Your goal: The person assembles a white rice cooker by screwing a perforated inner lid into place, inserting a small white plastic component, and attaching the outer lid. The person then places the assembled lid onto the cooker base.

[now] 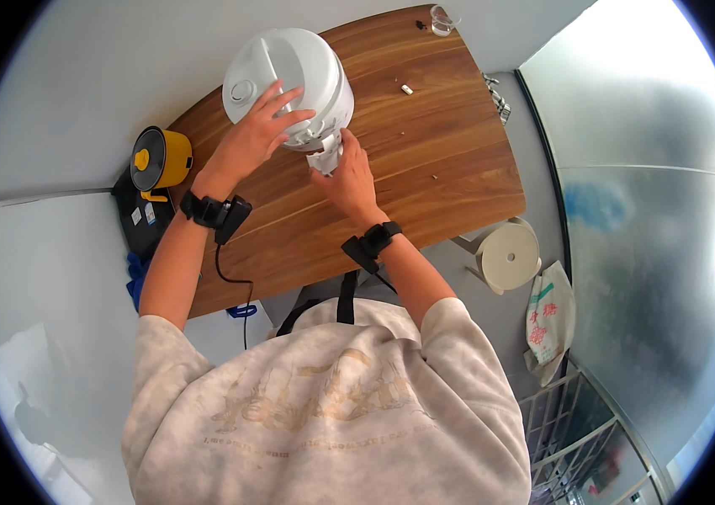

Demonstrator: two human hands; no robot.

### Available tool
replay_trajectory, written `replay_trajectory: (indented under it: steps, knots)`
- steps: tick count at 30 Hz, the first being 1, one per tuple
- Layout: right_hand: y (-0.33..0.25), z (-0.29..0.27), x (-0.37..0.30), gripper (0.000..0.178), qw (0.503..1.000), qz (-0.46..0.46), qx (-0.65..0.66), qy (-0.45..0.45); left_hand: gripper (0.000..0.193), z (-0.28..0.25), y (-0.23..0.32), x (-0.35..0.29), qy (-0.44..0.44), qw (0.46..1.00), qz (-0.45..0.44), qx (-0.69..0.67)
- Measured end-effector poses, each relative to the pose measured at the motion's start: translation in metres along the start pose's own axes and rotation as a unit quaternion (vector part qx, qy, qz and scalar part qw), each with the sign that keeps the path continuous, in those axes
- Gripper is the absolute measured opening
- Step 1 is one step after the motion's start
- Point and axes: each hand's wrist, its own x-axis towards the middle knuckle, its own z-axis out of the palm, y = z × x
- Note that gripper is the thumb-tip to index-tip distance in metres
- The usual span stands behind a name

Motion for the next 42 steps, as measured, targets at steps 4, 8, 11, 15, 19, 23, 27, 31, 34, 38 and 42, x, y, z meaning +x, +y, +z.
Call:
replay_trajectory:
  steps: [4,8,11,15,19,23,27,31,34,38,42]
  knots:
    - [0.016,-0.013,0.018,0.087,0.999,-0.009,0.034,0.022,0.039,0.010,-0.011,-0.031,0.150,0.972,-0.109,-0.144]
    - [0.044,-0.042,0.046,0.065,0.954,0.076,0.289,0.026,0.033,0.052,-0.079,-0.089,0.254,0.793,-0.394,-0.390]
    - [0.064,-0.059,0.087,0.043,0.910,0.085,0.404,0.038,0.044,0.068,-0.106,-0.089,0.214,0.664,-0.450,-0.558]
    - [0.056,-0.051,0.135,0.039,0.885,0.079,0.459,-0.015,0.072,0.095,-0.117,-0.068,0.177,0.660,-0.338,-0.647]
    - [0.060,-0.030,0.158,0.038,0.910,0.042,0.402,-0.088,0.067,0.109,-0.108,-0.051,0.175,0.628,-0.332,-0.681]
    - [0.087,-0.022,0.175,0.042,0.987,-0.109,0.106,-0.047,0.065,0.118,-0.116,-0.065,0.205,0.615,-0.318,-0.692]
    - [0.070,0.016,0.188,0.057,0.906,0.013,0.389,-0.165,0.061,0.112,-0.140,-0.097,0.216,0.615,-0.325,-0.685]
    - [0.009,0.066,0.172,0.062,0.918,0.026,0.336,-0.208,0.059,0.102,-0.166,-0.148,0.272,0.609,-0.365,-0.650]
    - [-0.009,0.088,0.159,0.063,0.927,0.024,0.288,-0.238,0.058,0.097,-0.159,-0.179,0.297,0.599,-0.405,-0.623]
    - [-0.020,0.103,0.126,0.062,0.921,-0.031,0.268,-0.281,0.052,0.085,-0.124,-0.210,0.354,0.551,-0.463,-0.598]
    - [-0.035,0.101,0.091,0.060,0.959,-0.067,0.137,-0.239,0.051,0.112,-0.124,-0.267,0.407,0.570,-0.471,-0.535]
